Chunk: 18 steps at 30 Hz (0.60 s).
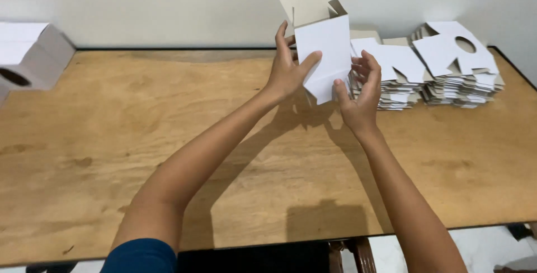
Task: Folding a flat cardboard template into a small white box with a circular cutout.
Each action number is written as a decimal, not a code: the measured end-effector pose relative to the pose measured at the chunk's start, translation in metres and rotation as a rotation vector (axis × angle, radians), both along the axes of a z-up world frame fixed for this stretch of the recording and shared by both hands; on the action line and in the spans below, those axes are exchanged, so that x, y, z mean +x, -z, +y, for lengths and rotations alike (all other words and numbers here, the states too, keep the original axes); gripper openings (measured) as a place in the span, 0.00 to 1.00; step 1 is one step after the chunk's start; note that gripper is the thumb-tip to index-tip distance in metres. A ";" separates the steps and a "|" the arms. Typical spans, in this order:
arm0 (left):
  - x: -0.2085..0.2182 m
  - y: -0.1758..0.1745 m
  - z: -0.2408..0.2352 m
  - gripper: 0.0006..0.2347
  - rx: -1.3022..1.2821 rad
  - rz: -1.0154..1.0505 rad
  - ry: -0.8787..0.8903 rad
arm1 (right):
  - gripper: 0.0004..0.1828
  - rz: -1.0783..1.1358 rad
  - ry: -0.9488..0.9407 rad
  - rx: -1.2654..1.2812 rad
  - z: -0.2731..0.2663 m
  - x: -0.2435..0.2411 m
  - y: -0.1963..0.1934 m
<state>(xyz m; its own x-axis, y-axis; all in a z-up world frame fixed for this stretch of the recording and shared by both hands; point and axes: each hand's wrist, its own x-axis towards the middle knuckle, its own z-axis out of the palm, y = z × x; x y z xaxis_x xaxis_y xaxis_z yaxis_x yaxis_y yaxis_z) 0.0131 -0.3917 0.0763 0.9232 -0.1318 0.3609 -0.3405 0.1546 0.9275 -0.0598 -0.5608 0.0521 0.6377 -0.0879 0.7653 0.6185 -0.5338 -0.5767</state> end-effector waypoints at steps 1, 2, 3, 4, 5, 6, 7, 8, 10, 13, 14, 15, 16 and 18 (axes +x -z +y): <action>-0.019 0.005 0.019 0.44 0.000 0.005 -0.027 | 0.33 0.005 -0.027 0.000 0.014 -0.006 0.003; -0.038 0.010 0.041 0.41 0.019 -0.125 -0.044 | 0.33 0.107 -0.124 0.075 0.031 -0.012 0.006; -0.058 0.014 0.063 0.38 0.042 -0.254 -0.059 | 0.33 0.212 -0.220 0.147 0.048 -0.019 0.007; -0.076 0.014 0.080 0.38 0.049 -0.248 -0.083 | 0.33 0.219 -0.245 0.148 0.062 -0.026 0.010; -0.094 0.015 0.095 0.38 0.138 -0.275 -0.094 | 0.36 0.279 -0.247 0.079 0.075 -0.033 0.012; -0.114 0.017 0.110 0.38 0.226 -0.295 -0.098 | 0.40 0.342 -0.244 0.008 0.088 -0.042 0.016; -0.116 0.031 0.124 0.38 0.230 -0.282 -0.116 | 0.40 0.353 -0.263 0.008 0.100 -0.047 0.018; -0.117 0.045 0.137 0.37 0.310 -0.382 -0.182 | 0.42 0.355 -0.310 -0.011 0.110 -0.050 0.019; -0.115 0.067 0.156 0.37 0.394 -0.473 -0.261 | 0.45 0.360 -0.372 -0.033 0.126 -0.051 0.025; -0.106 0.102 0.174 0.38 0.505 -0.681 -0.446 | 0.56 0.324 -0.502 -0.025 0.144 -0.048 0.041; -0.102 0.117 0.176 0.38 0.523 -0.754 -0.514 | 0.63 0.286 -0.526 -0.047 0.147 -0.048 0.045; -0.096 0.132 0.178 0.39 0.540 -0.827 -0.583 | 0.69 0.247 -0.551 -0.068 0.151 -0.048 0.049; -0.094 0.143 0.181 0.39 0.537 -0.829 -0.584 | 0.69 0.245 -0.550 -0.071 0.153 -0.046 0.054; -0.088 0.165 0.186 0.35 0.661 -0.916 -0.649 | 0.85 0.273 -0.490 -0.115 0.156 -0.043 0.064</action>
<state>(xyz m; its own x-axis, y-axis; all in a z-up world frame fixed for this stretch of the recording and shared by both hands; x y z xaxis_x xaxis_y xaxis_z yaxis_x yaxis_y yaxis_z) -0.0753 -0.2060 -0.0886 0.3397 -0.1511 0.9283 -0.7260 -0.6695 0.1567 -0.1024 -0.4050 -0.0116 0.7589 0.3423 0.5539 0.6462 -0.2910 -0.7055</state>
